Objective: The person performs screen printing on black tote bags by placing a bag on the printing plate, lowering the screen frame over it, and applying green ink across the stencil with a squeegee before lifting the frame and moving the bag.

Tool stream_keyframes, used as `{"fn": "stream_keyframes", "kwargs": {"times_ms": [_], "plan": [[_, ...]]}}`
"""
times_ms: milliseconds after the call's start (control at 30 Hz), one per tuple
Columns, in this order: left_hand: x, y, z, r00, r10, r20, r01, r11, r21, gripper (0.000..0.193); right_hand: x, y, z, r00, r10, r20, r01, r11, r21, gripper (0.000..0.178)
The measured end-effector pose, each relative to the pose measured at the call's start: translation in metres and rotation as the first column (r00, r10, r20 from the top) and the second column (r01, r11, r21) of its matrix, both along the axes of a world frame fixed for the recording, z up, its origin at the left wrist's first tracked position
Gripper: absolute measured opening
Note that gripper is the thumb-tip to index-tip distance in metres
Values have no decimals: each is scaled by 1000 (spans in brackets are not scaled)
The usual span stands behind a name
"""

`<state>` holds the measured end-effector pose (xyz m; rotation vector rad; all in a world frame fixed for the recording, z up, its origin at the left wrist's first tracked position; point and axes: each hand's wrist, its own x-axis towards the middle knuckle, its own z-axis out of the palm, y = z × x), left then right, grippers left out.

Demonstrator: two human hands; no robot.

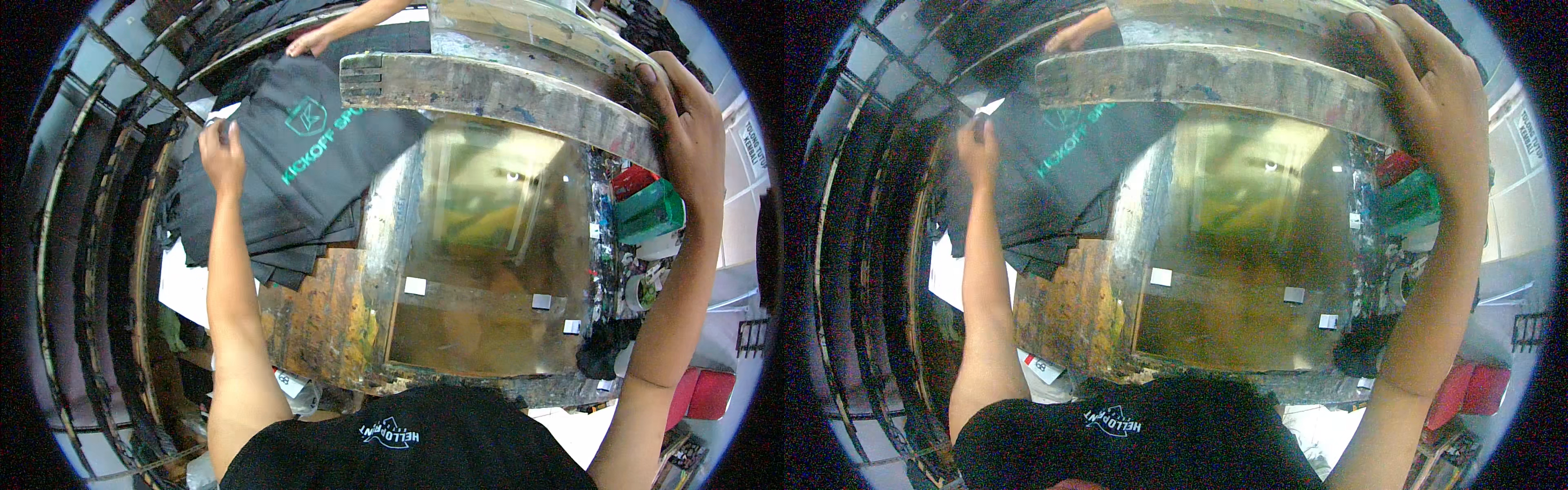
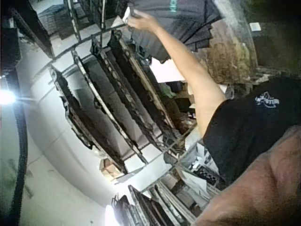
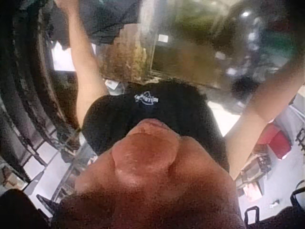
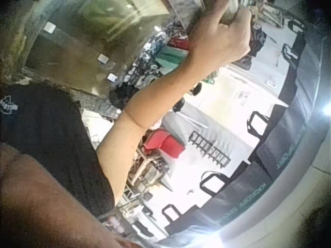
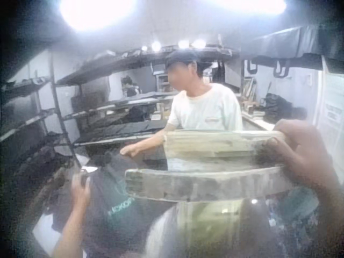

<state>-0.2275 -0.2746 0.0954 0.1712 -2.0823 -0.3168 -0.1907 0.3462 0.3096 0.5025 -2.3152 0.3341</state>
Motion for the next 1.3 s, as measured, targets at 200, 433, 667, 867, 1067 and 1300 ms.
{"fn": "stream_keyframes", "kwargs": {"times_ms": [200, 433, 667, 867, 1067, 1300], "plan": [[135, 39, -57, 847, -199, 493, 202, 978, 47, 35, 4, -4, 0, 998, -3, 69, 5, 1000, -23, 44], [148, 26, -87, 551, 68, 832, 256, 935, -247, 66, 7, -1, -3, 999, -36, -32, 38, 997, 73, 54], [150, 10, -90, 582, 31, 812, 361, 885, -293, 62, 16, -2, -10, 994, -85, -65, 94, 982, 161, 57], [152, 5, -68, 685, -106, 720, 171, 985, -18, 47, 29, -8, -18, 994, -14, -106, 29, 989, 146, 54], [151, 104, -26, 805, -179, 565, 438, 822, -364, 46, 25, 0, -11, 995, -41, -86, 53, 987, 149, 57], [157, 278, -86, 569, -392, 723, 662, 739, -121, 51, 23, -4, -11, 998, -7, -55, 13, 993, 118, 55]]}}
